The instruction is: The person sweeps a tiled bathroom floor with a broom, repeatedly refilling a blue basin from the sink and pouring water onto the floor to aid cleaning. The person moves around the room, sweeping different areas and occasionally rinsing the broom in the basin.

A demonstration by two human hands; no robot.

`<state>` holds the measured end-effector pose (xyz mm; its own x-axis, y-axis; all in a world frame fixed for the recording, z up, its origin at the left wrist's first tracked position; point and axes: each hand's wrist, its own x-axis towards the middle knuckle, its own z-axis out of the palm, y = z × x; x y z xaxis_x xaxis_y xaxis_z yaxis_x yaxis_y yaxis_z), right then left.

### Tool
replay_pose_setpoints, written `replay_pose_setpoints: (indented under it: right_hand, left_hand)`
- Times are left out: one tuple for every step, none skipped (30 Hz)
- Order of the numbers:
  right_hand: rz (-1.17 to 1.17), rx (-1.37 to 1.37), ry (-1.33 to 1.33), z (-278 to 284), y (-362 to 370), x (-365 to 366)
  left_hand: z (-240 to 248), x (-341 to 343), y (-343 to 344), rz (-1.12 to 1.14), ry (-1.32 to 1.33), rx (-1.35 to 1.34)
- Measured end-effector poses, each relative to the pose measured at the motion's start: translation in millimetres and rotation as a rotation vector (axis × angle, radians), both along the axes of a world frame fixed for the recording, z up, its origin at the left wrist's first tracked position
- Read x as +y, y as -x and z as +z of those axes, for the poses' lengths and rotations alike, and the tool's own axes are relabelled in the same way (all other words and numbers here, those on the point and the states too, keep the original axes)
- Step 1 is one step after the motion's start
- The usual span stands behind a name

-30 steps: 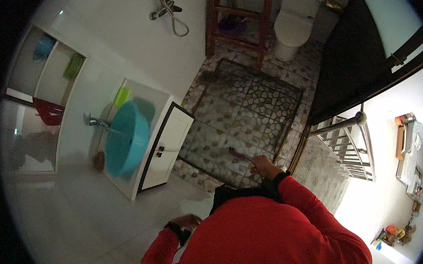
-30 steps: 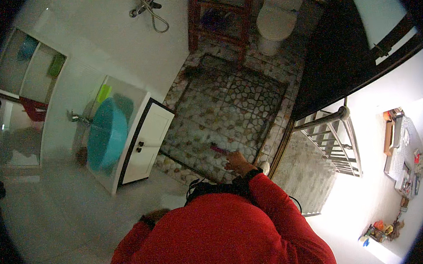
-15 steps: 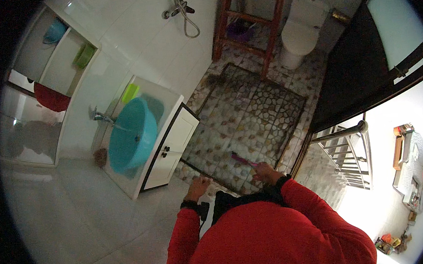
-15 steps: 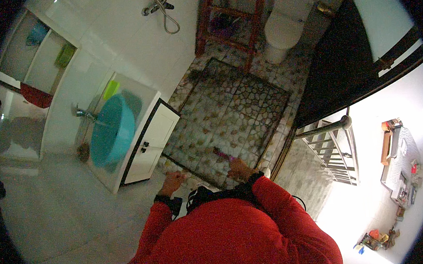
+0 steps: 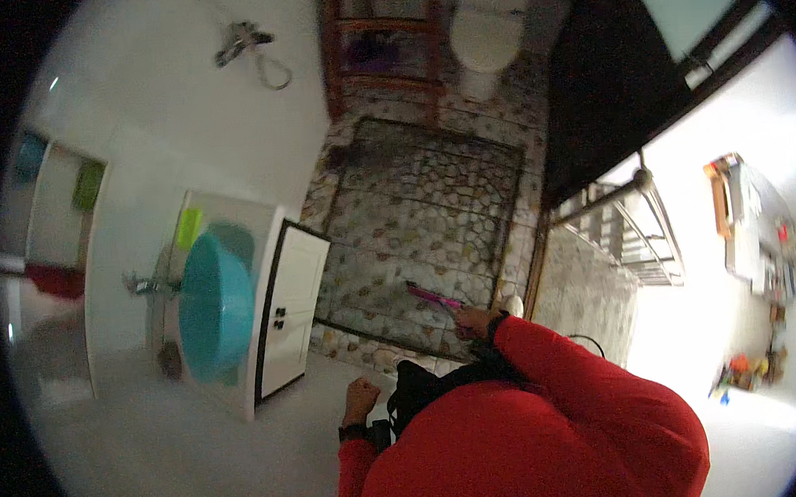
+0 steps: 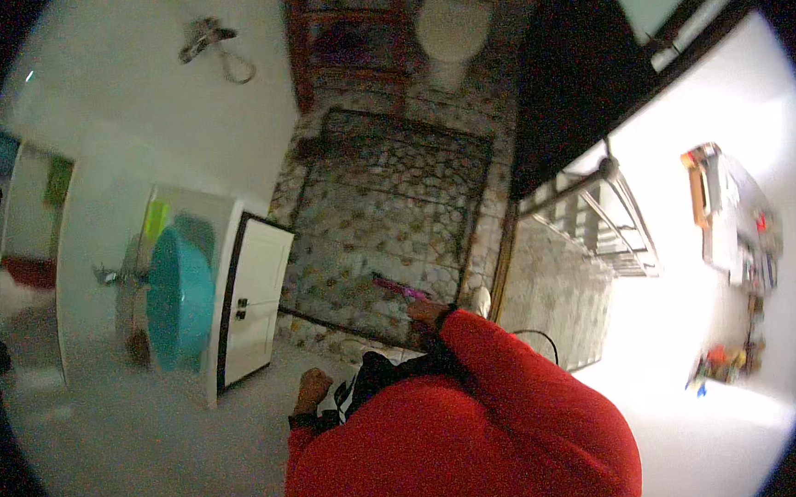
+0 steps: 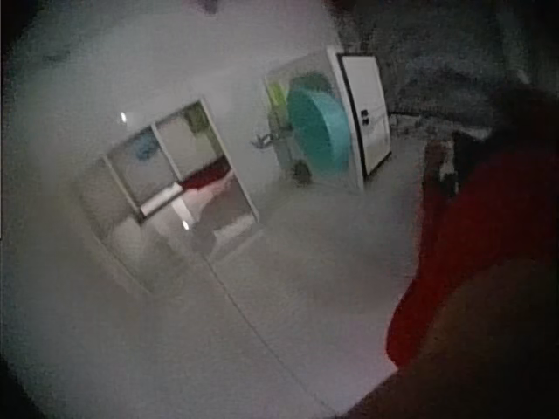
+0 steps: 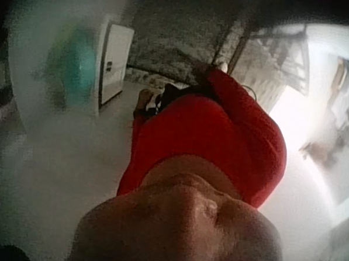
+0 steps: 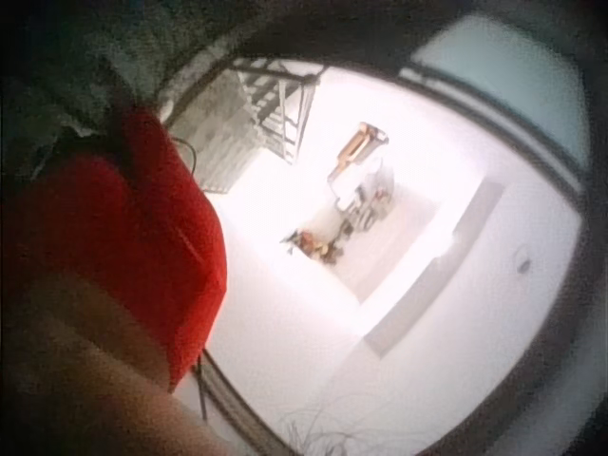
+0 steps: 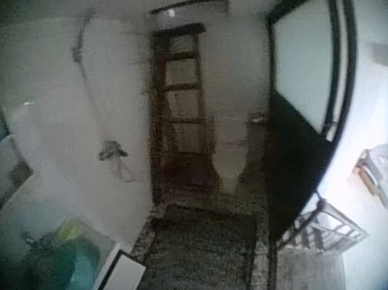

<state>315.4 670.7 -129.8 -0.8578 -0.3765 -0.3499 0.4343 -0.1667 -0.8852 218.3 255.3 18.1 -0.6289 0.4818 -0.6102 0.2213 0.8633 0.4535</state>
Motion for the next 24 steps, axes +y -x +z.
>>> replay_pose_setpoints:
  right_hand:
    - [-0.099,-0.09,0.36,-4.9,-6.7,-1.2]
    - [-0.102,-0.207,0.886,-5.4,-11.5,-2.5]
    - [-0.18,-0.174,0.754,-0.2,-17.5,-0.4]
    - [-0.254,-0.149,0.622,8.8,-20.0,2.2]
    - [-0.322,-0.13,0.488,22.4,-24.9,2.2]
    - [0.103,0.003,-0.227,37.8,-24.4,16.4]
    - [0.558,0.191,-0.721,53.8,-24.5,29.2]
    - [0.659,0.233,-0.825,67.0,-25.6,34.0]
    - [0.655,0.25,-0.817,76.9,-29.3,37.5]
    - [0.645,0.271,-0.8,81.6,-33.2,41.6]
    - [0.628,0.295,-0.786,81.0,-39.4,40.4]
    - [0.605,0.312,-0.77,75.3,-46.4,37.5]
    - [0.582,0.333,-0.758,65.1,-55.2,30.0]
    - [0.562,0.353,-0.746,50.6,-64.2,22.7]
    - [0.541,0.367,-0.741,34.0,-73.3,14.3]
    - [0.523,0.379,-0.74,17.3,-81.4,8.0]
    - [0.496,0.388,-0.742,2.1,-86.0,2.9]
    - [0.483,0.389,-0.771,-10.1,-90.4,-0.5]
    - [0.442,0.367,-0.81,-21.5,-91.9,5.4]
    - [0.4,0.337,-0.847,-30.0,-91.9,14.2]
    - [0.355,0.3,-0.879,-36.1,-90.1,29.6]
    - [0.313,0.251,-0.905,-40.8,-87.1,50.4]
    - [0.277,0.193,-0.919,-44.0,-84.7,75.7]
    - [0.252,0.133,-0.928,-46.7,-81.3,102.2]
  left_hand:
    - [-3.5,-0.6,2.2,-0.145,0.026,0.044]
    - [-6.1,0.7,3.2,-0.144,0.047,0.006]
    - [-6.8,2.0,5.3,-0.024,-0.057,-0.061]
    - [-6.9,5.0,5.9,0.249,-0.151,-0.21]
    - [-5.3,8.9,8.2,0.396,-0.177,-0.306]
    - [-1.6,12.9,8.6,0.404,-0.165,-0.304]
    - [3.3,17.7,9.9,0.279,-0.104,-0.247]
    - [8.3,24.0,11.6,0.16,-0.054,-0.179]
    - [14.1,29.9,12.3,0.196,-0.022,-0.218]
    - [19.7,35.8,12.1,0.237,0.004,-0.247]
    - [23.3,43.6,12.1,0.277,-0.009,-0.276]
    - [27.5,49.9,14.2,0.459,-0.026,-0.425]
    - [31.0,57.1,15.8,0.499,-0.023,-0.494]
    - [35.1,63.7,12.7,0.428,0.013,-0.455]
    - [39.0,70.8,10.4,0.359,0.048,-0.416]
    - [44.9,75.8,5.0,0.224,0.157,-0.281]
    - [47.1,85.2,4.9,0.259,0.164,-0.292]
    - [51.5,91.2,2.8,0.291,0.162,-0.311]
    - [53.2,99.3,2.1,0.332,0.215,-0.328]
    - [57.2,103.4,2.9,0.358,0.171,-0.364]
    - [56.3,111.1,4.5,0.295,0.154,-0.353]
    - [57.7,114.2,6.3,0.238,0.165,-0.324]
    - [60.1,115.0,6.9,0.19,0.189,-0.31]
    - [59.9,116.9,9.5,0.236,0.206,-0.328]
